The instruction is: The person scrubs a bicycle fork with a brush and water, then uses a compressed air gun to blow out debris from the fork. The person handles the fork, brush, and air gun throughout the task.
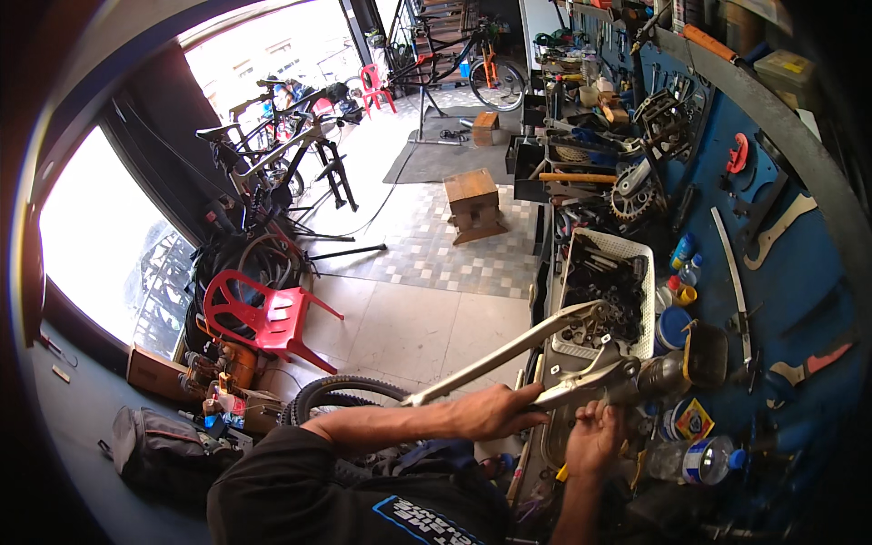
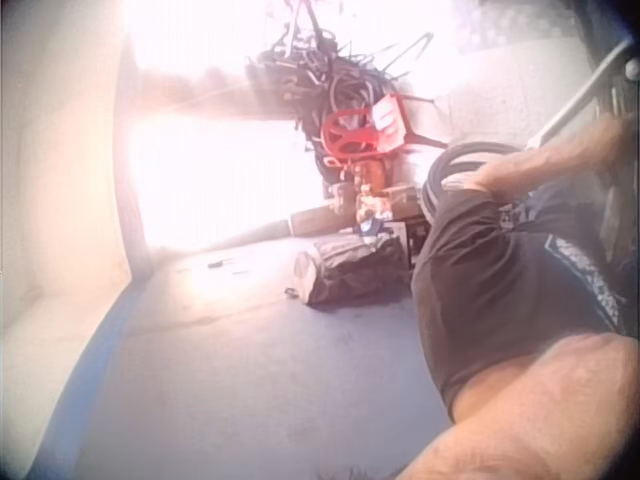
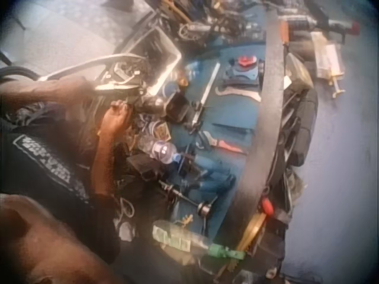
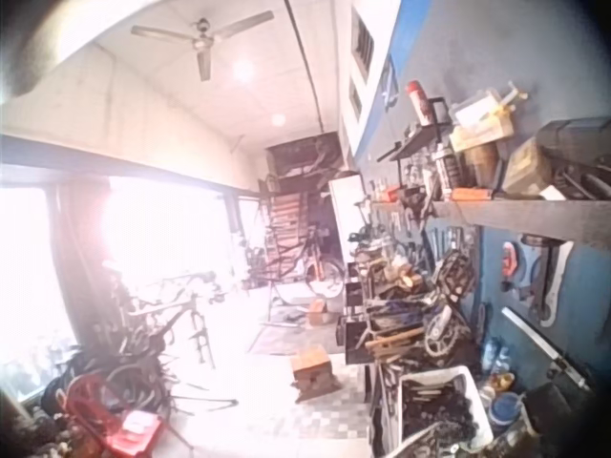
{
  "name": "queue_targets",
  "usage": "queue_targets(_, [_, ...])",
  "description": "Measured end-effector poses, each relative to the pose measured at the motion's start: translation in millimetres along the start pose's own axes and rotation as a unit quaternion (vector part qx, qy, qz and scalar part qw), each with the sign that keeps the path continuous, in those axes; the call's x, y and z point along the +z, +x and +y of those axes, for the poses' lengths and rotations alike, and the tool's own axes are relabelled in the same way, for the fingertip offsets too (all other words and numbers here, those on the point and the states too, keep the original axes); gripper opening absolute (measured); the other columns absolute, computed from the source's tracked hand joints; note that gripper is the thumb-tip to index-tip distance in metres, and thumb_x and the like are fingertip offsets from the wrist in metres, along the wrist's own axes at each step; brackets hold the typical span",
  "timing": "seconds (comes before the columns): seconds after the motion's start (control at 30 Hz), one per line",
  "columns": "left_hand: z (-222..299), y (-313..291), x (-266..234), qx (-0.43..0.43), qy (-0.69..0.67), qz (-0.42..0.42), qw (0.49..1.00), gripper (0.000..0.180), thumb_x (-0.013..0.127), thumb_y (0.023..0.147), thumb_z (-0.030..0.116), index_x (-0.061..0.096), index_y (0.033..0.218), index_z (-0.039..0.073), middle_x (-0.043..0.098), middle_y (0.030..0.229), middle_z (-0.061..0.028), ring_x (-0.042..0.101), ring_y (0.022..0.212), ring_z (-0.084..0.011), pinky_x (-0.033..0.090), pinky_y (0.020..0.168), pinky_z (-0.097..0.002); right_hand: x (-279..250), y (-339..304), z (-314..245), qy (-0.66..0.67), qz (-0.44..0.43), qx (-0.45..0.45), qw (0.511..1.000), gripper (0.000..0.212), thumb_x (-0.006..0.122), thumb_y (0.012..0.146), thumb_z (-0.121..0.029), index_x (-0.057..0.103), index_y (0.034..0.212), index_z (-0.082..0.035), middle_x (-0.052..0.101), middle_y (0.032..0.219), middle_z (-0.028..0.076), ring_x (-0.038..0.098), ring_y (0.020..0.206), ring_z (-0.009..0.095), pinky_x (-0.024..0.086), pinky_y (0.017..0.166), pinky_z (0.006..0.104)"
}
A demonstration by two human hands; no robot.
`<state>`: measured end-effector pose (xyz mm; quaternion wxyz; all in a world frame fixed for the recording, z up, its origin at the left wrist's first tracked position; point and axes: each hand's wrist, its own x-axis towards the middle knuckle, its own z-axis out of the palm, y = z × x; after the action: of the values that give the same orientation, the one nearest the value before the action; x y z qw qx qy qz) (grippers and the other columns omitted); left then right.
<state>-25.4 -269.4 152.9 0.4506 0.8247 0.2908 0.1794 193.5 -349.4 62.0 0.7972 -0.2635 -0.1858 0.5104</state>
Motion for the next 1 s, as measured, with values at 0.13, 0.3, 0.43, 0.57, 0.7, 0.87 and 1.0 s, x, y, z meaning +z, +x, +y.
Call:
queue_targets(0.13, [2.5,1.8,-3.4,0.000,0.004,0.002,1.000,0.037,0.059,0.107,0.040,0.052,0.110,0.004,0.061,0.066,-0.0251,0.063,0.066,-0.0497,0.046,0.057,-0.0552,12.9,-1.2,3.5,-0.003,0.033,-0.028,0.999,0.019,0.067,0.096,-0.010,0.064,0.115,-0.007,0.060,0.095,0.001,0.054,0.089,0.015,0.045,0.084,0.0327])
queue_targets(0.3, [2.9,-4.7,-23.8,0.011,0.042,-0.064,0.997,0.037,0.059,0.107,0.041,0.053,0.112,0.005,0.060,0.064,-0.0240,0.063,0.068,-0.0504,0.046,0.059,-0.0569,4.2,3.3,-56.4,-0.210,-0.070,0.083,0.972,0.034,0.076,0.085,-0.011,0.067,0.116,-0.002,0.069,0.109,0.004,0.061,0.095,0.012,0.047,0.086,0.0295])
queue_targets(0.43, [11.7,-4.4,-35.1,0.017,0.080,-0.101,0.992,0.039,0.057,0.107,0.044,0.054,0.112,0.005,0.061,0.065,-0.0241,0.064,0.069,-0.0507,0.047,0.060,-0.0582,-10.8,8.8,-81.8,-0.312,-0.114,0.181,0.926,0.037,0.079,0.079,-0.010,0.068,0.112,0.001,0.073,0.112,0.006,0.065,0.102,0.013,0.049,0.094,0.0294])
queue_targets(0.57, [15.1,-6.3,-41.6,0.019,0.072,-0.104,0.992,0.040,0.057,0.107,0.045,0.055,0.113,0.005,0.062,0.066,-0.0244,0.064,0.070,-0.0506,0.047,0.061,-0.0588,-6.5,7.9,-76.6,-0.347,-0.143,0.155,0.914,0.041,0.077,0.081,-0.016,0.068,0.115,0.003,0.072,0.112,0.006,0.065,0.100,0.013,0.049,0.092,0.0289])
queue_targets(0.7, [20.8,-11.6,-40.2,0.017,0.033,-0.085,0.996,0.041,0.057,0.107,0.045,0.055,0.112,0.005,0.061,0.065,-0.0239,0.064,0.069,-0.0499,0.046,0.060,-0.0578,5.4,4.5,-68.2,-0.307,-0.160,0.107,0.932,0.047,0.074,0.084,-0.021,0.065,0.123,0.004,0.070,0.114,0.005,0.062,0.097,0.012,0.048,0.089,0.0286])
queue_targets(0.87, [12.4,-7.3,-38.7,0.010,0.019,-0.065,0.998,0.039,0.059,0.107,0.043,0.053,0.107,0.005,0.060,0.063,-0.0227,0.064,0.067,-0.0493,0.046,0.058,-0.0565,13.1,-3.5,-48.7,-0.277,-0.079,0.029,0.957,0.035,0.071,0.091,-0.021,0.064,0.118,-0.001,0.066,0.106,0.005,0.059,0.098,0.015,0.047,0.092,0.0331])
queue_targets(1.0, [16.5,-6.1,-23.7,-0.010,0.023,-0.020,0.999,0.038,0.061,0.106,0.042,0.053,0.107,0.005,0.059,0.062,-0.0224,0.063,0.065,-0.0491,0.045,0.057,-0.0558,34.6,-8.9,-6.3,-0.044,0.034,-0.035,0.998,0.019,0.064,0.099,-0.018,0.062,0.112,-0.005,0.059,0.096,0.003,0.056,0.095,0.017,0.046,0.086,0.0349])
